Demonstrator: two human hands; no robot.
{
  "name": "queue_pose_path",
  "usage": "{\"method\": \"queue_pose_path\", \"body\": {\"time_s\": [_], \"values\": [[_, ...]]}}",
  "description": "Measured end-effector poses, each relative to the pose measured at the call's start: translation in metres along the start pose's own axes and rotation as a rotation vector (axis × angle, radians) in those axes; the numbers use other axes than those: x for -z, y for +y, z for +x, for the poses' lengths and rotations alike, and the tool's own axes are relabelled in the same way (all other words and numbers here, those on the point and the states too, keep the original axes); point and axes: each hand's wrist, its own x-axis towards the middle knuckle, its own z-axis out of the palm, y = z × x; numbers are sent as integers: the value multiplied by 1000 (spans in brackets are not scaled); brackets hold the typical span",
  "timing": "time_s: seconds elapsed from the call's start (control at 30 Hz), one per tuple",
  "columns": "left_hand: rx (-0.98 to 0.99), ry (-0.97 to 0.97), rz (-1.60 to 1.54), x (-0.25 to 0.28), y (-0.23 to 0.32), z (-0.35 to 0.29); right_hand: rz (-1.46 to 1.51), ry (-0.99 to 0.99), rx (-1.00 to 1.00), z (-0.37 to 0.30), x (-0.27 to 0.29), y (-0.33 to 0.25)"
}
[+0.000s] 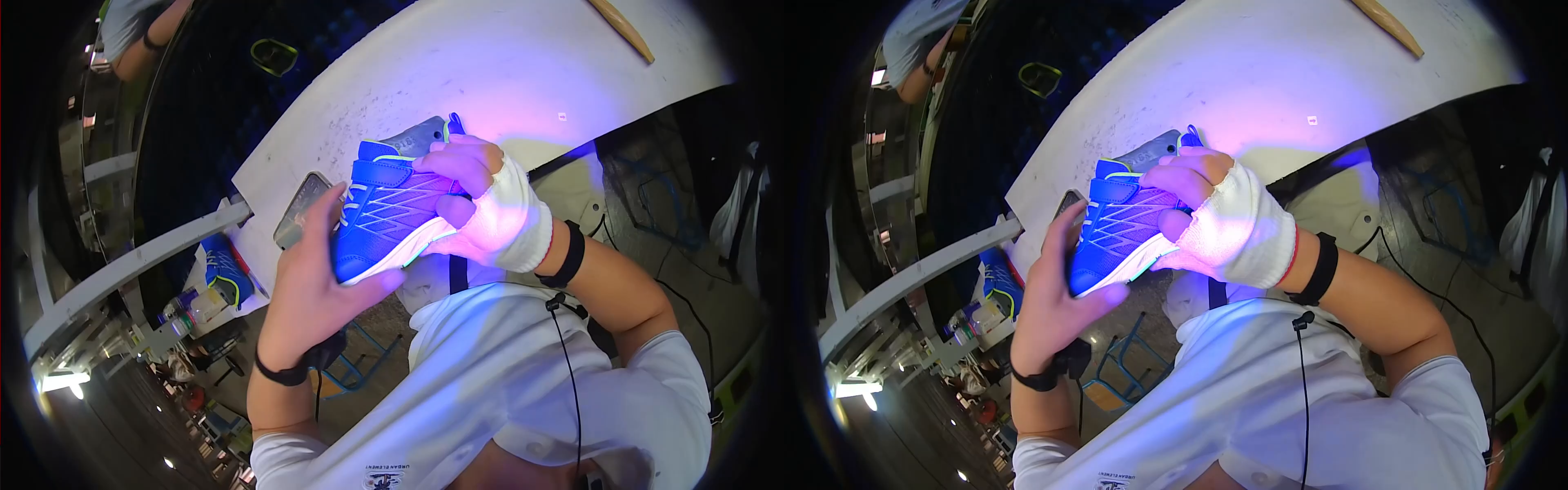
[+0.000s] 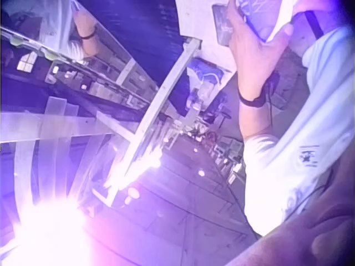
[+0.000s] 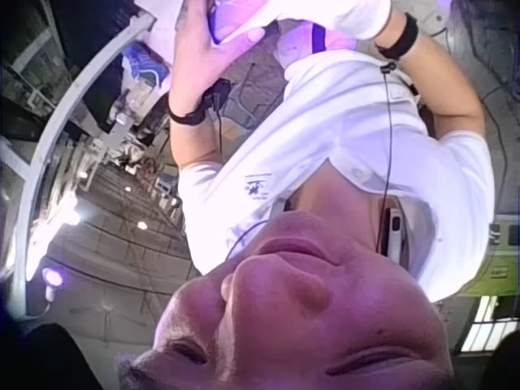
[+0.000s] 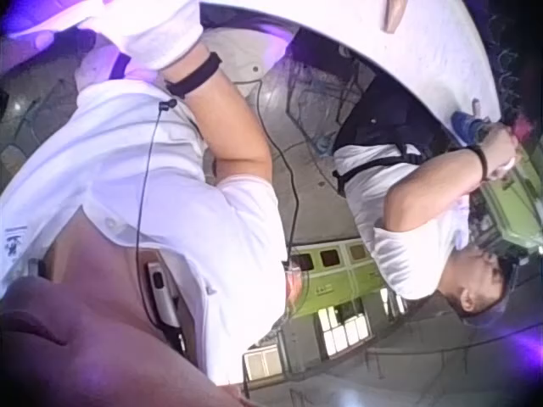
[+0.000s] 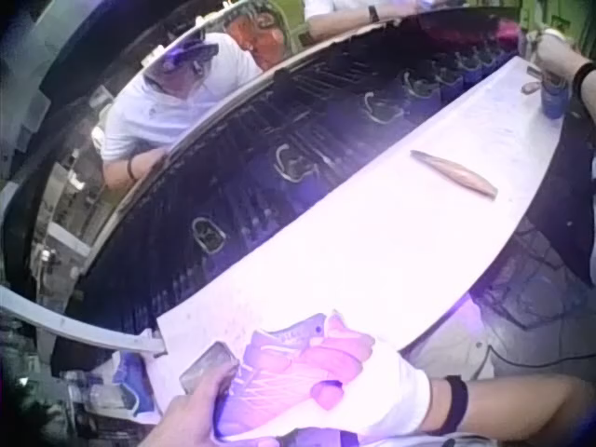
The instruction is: Assembling and gluing soles to shoe uppers on a production line.
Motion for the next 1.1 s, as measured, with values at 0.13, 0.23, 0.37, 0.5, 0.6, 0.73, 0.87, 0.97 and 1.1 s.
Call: {"method": "queue_pose_path", "body": {"time_s": [0.13,0.23,0.37,0.5,0.6,0.73,0.87,0.97,1.1], "values": [[104,74,394,-18,10,0,-39,43,18,0,-7,-8],[87,124,399,-19,15,-6,-53,83,22,-7,-7,-13],[-340,-115,134,20,32,-2,70,271,-138,-49,-2,5],[-643,107,22,-54,49,10,194,298,-50,-19,83,-37],[-716,206,-6,-124,37,28,174,100,-105,3,145,-54],[-674,371,-125,-164,-11,34,115,7,-233,-1,150,-75],[-613,333,-210,-161,20,41,90,150,-190,-14,142,-68],[-732,422,-25,-165,21,51,177,230,-266,-25,144,-58],[-780,364,185,-144,47,84,563,482,-413,-62,141,-16]]}}
